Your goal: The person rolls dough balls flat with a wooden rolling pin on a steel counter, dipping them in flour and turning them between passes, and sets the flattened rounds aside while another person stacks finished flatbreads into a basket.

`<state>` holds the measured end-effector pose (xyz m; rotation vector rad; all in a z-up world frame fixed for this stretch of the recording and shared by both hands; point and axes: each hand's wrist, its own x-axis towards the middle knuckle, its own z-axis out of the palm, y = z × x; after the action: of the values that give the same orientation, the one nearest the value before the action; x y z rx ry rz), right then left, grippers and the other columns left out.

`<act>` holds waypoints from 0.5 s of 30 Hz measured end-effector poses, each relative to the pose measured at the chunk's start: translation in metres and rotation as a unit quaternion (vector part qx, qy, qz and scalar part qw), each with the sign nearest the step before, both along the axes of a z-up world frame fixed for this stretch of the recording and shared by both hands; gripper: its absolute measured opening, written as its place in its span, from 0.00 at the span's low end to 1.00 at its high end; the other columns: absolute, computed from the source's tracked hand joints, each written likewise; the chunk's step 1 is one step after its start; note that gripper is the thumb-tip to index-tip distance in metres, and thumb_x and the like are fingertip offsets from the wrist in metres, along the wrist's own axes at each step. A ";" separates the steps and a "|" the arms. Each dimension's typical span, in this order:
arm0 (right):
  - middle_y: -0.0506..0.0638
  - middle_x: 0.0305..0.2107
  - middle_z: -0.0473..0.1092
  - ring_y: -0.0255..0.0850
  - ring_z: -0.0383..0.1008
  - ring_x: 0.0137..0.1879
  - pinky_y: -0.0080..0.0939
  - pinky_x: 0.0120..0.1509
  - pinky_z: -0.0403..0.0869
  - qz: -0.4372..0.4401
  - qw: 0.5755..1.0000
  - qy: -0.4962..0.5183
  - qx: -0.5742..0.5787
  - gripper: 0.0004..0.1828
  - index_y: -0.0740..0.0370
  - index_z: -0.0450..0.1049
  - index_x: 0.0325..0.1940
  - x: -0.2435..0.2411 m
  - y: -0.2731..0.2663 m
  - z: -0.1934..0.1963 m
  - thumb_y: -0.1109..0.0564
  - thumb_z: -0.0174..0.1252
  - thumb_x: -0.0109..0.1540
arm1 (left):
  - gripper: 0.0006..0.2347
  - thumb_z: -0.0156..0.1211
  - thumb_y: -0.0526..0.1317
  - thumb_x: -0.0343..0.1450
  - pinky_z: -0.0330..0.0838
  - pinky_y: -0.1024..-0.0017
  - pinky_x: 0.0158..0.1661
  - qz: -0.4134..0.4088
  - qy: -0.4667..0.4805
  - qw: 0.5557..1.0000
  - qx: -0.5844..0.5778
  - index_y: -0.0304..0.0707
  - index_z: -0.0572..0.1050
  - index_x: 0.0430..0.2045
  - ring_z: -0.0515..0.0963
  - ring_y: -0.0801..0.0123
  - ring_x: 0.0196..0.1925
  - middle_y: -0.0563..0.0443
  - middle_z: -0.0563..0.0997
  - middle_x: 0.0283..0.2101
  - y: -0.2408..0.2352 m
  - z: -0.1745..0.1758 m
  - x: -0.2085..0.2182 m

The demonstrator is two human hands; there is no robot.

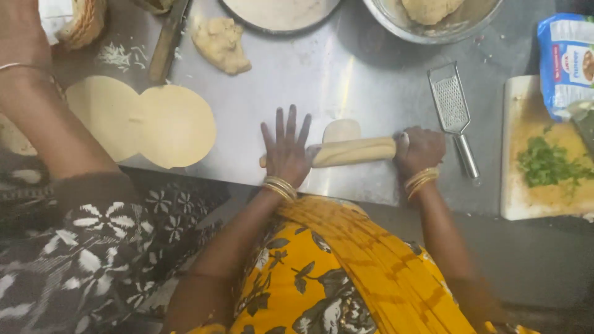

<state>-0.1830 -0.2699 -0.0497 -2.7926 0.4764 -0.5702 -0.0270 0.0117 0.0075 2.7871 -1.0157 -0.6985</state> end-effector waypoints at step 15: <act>0.54 0.25 0.73 0.56 0.72 0.34 0.57 0.48 0.66 -0.004 1.000 -0.008 -0.022 0.18 0.56 0.77 0.30 0.033 0.007 0.014 0.47 0.49 0.68 | 0.37 0.51 0.62 0.75 0.25 0.26 0.68 0.051 -0.201 0.970 -0.130 0.43 0.49 0.76 0.32 0.37 0.79 0.34 0.34 0.78 -0.009 -0.055 0.061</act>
<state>-0.1501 -0.2627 -0.0356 -2.8266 0.4781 -0.6106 0.0343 0.0031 -0.0472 2.7720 -0.9287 0.0208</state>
